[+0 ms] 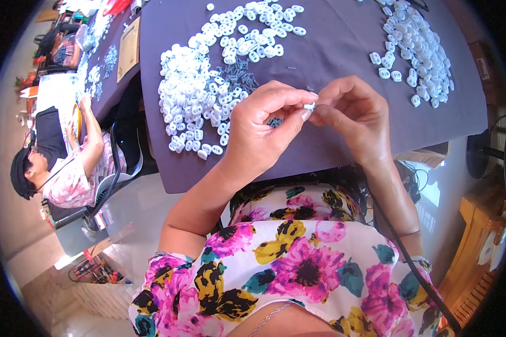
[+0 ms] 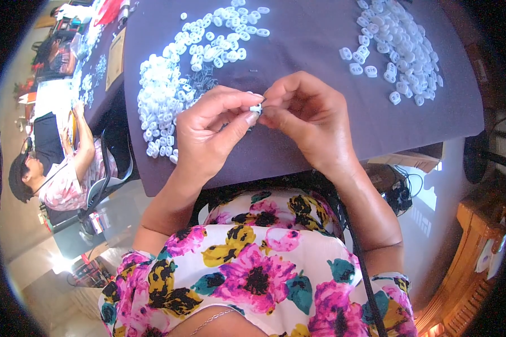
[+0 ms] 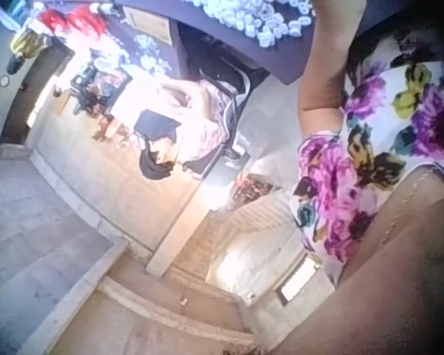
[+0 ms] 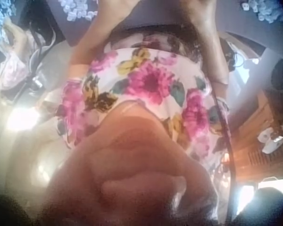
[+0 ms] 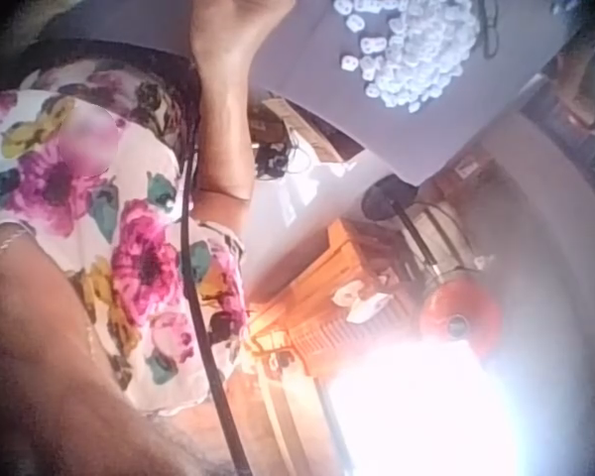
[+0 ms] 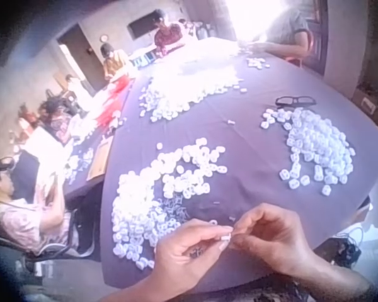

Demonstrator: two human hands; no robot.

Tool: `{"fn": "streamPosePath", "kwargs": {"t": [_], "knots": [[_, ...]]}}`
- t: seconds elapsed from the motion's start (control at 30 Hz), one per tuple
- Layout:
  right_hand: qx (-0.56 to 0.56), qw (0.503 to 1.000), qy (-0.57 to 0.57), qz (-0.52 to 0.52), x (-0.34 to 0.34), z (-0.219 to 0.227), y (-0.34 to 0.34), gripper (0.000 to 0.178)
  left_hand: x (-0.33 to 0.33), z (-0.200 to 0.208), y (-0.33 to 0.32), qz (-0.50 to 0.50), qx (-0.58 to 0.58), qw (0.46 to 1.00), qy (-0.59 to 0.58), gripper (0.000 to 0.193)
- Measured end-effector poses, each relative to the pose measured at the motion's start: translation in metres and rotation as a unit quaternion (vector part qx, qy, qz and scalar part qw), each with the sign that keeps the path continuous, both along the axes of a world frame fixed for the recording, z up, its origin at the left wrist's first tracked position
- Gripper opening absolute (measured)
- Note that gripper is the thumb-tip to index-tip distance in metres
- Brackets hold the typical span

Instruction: The person assembles plastic cord locks by hand, inserting small components into the toggle pieces and pressing the parts together.

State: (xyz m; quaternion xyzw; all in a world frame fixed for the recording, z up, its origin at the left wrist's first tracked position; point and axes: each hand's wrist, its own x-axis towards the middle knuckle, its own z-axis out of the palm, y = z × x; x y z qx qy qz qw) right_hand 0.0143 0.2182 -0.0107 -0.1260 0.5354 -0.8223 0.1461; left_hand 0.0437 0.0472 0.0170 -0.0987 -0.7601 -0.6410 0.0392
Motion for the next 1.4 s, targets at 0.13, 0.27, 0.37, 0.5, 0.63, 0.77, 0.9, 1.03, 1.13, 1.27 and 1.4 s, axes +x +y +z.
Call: {"fn": "streamPosePath", "kwargs": {"t": [0.13,0.27,0.37,0.5,0.63,0.77,0.9,1.03,1.13,1.27,1.4], "knots": [[0.0,1.0,-0.01,-0.009,0.003,0.003,-0.002,0.013,0.001,-0.002,0.003,0.01,0.005,1.0,-0.002,0.023],[0.069,0.997,0.003,-0.023,0.005,0.006,-0.004,0.013,0.002,-0.008,0.001,0.018,-0.003,1.0,-0.023,0.018],[0.09,0.996,0.001,0.012,0.002,0.001,-0.004,0.014,0.004,-0.011,-0.005,0.013,-0.009,0.998,-0.067,0.018],[0.045,0.998,-0.018,0.038,-0.003,0.002,-0.001,0.021,0.005,-0.009,-0.005,0.017,0.043,0.991,-0.125,0.02],[0.042,0.998,-0.042,0.038,-0.004,0.0,0.006,0.032,0.004,-0.005,-0.007,0.037,0.098,0.98,-0.17,0.02],[0.07,0.996,-0.043,0.044,0.001,0.001,0.003,0.028,0.004,-0.011,-0.01,0.039,0.153,0.968,-0.197,0.015],[0.047,0.999,-0.009,0.012,0.006,-0.006,-0.01,0.015,0.007,-0.015,-0.005,0.034,0.208,0.957,-0.199,0.013],[0.082,0.995,0.047,-0.041,0.008,-0.006,-0.014,0.008,0.009,-0.019,-0.008,0.016,0.183,0.964,-0.193,0.015],[0.174,0.972,0.14,-0.075,0.008,0.005,-0.013,0.007,0.006,-0.013,-0.014,0.008,0.221,0.94,-0.26,0.016],[0.252,0.936,0.239,-0.063,0.008,0.01,-0.008,0.01,0.003,-0.014,-0.02,-0.008,0.233,0.937,-0.26,0.017],[0.226,0.964,0.135,-0.02,0.012,0.009,-0.008,0.011,0.001,-0.012,-0.023,-0.019,0.205,0.951,-0.231,0.019]]}}
